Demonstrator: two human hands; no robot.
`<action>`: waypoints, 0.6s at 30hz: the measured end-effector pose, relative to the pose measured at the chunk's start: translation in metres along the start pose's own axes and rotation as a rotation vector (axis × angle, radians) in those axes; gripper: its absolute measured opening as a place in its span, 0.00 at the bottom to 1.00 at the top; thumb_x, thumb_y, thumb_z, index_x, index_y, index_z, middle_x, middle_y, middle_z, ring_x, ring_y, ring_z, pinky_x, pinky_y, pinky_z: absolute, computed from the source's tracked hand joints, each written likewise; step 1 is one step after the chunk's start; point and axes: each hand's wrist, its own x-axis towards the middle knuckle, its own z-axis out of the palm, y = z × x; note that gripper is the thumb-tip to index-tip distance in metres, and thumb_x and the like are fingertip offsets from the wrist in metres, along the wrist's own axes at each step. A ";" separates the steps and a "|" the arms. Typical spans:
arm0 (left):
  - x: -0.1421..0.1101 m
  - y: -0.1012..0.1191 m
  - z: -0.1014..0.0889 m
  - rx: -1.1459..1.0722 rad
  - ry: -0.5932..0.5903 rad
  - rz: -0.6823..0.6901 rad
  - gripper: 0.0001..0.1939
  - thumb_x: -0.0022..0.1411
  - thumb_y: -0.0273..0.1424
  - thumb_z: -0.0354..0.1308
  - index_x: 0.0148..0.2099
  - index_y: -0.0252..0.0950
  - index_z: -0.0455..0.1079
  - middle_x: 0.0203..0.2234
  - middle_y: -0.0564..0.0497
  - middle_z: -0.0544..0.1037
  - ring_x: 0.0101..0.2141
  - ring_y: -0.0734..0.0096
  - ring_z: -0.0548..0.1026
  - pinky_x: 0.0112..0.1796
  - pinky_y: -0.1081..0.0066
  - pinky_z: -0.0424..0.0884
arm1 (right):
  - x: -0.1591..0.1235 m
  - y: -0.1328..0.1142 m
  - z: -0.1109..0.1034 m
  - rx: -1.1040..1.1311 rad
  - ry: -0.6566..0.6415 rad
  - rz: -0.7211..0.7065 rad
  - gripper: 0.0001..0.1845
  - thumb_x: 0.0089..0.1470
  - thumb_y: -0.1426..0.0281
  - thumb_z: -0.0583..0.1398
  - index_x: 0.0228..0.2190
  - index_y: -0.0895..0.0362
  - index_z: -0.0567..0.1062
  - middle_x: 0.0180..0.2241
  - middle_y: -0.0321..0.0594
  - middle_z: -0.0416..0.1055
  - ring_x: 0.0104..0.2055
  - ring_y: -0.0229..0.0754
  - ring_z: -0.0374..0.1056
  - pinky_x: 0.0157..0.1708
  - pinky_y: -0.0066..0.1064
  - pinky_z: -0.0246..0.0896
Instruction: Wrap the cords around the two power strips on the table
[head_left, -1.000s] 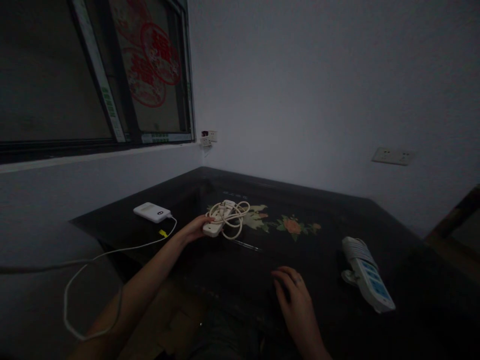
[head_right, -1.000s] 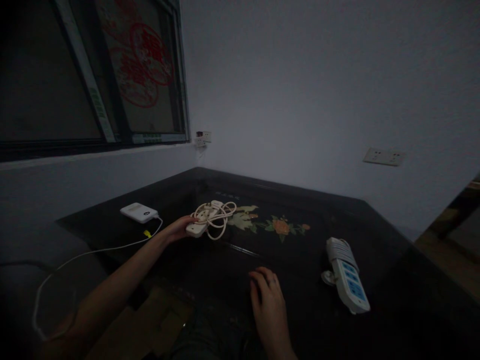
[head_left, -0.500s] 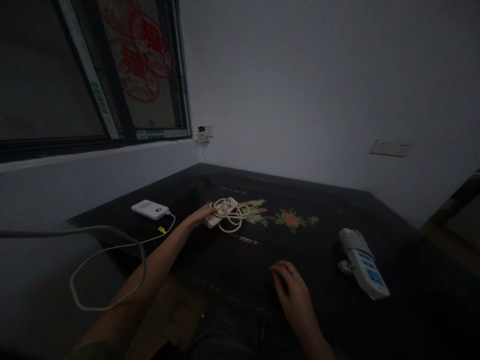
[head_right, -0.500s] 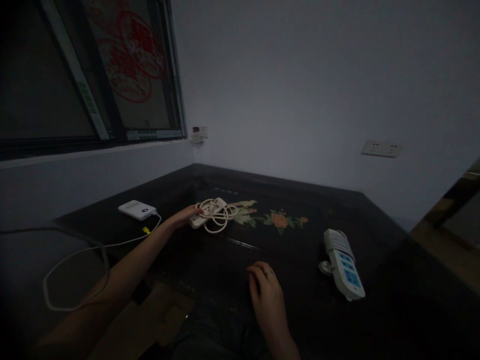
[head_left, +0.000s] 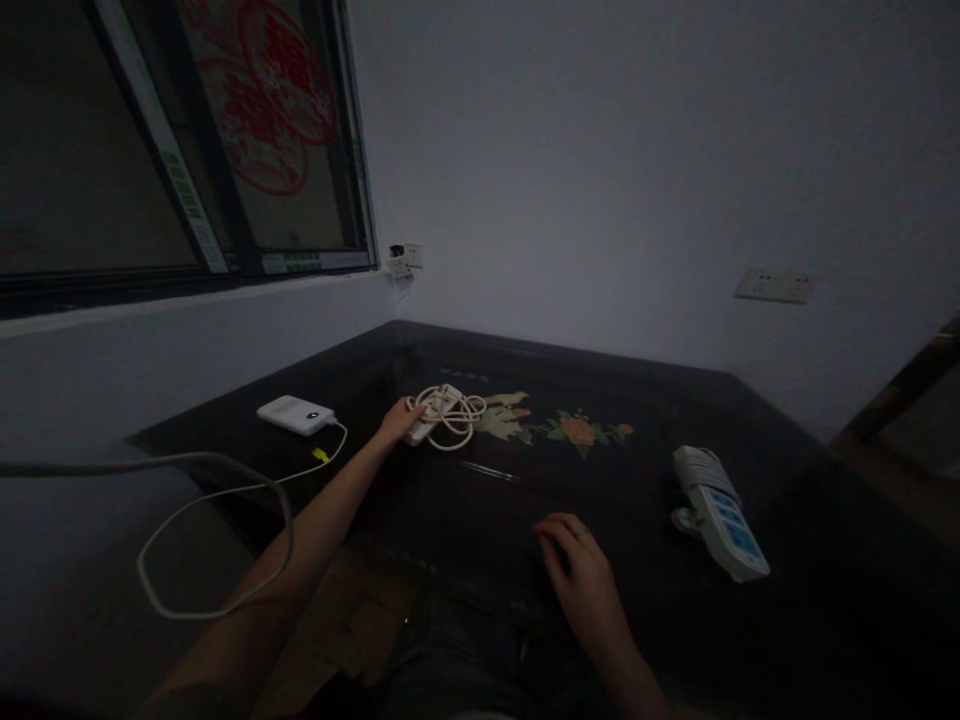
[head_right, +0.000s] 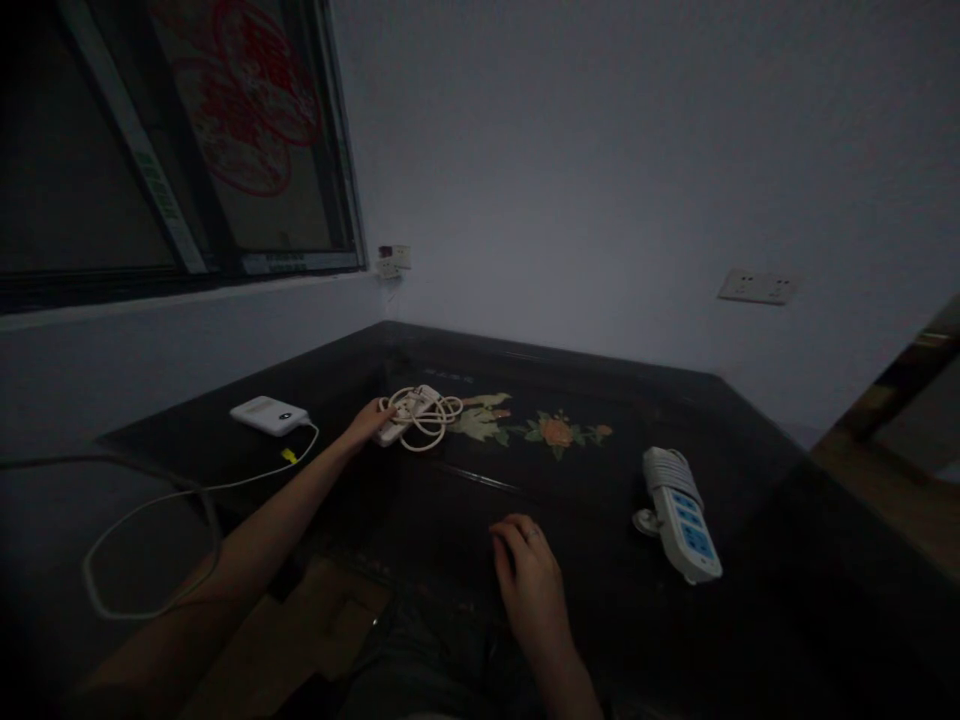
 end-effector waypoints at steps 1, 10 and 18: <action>0.000 0.001 0.000 0.031 0.026 0.014 0.18 0.62 0.34 0.57 0.52 0.31 0.66 0.45 0.42 0.74 0.45 0.59 0.73 0.47 0.57 0.68 | 0.000 0.000 0.000 0.002 0.000 0.000 0.10 0.57 0.74 0.53 0.36 0.54 0.74 0.40 0.44 0.71 0.43 0.46 0.69 0.44 0.39 0.65; -0.022 0.021 -0.007 0.203 0.208 0.217 0.32 0.57 0.40 0.57 0.60 0.28 0.59 0.53 0.32 0.64 0.56 0.47 0.63 0.54 0.53 0.59 | -0.004 -0.006 -0.005 0.005 0.080 -0.042 0.10 0.58 0.74 0.53 0.37 0.54 0.74 0.39 0.43 0.71 0.43 0.46 0.67 0.44 0.38 0.65; -0.089 0.097 0.002 -0.227 0.175 0.561 0.18 0.59 0.35 0.55 0.50 0.35 0.68 0.44 0.44 0.73 0.47 0.59 0.72 0.48 0.59 0.68 | 0.018 0.043 -0.093 -0.263 0.439 -0.033 0.13 0.58 0.65 0.54 0.41 0.55 0.73 0.41 0.46 0.71 0.47 0.48 0.64 0.49 0.44 0.59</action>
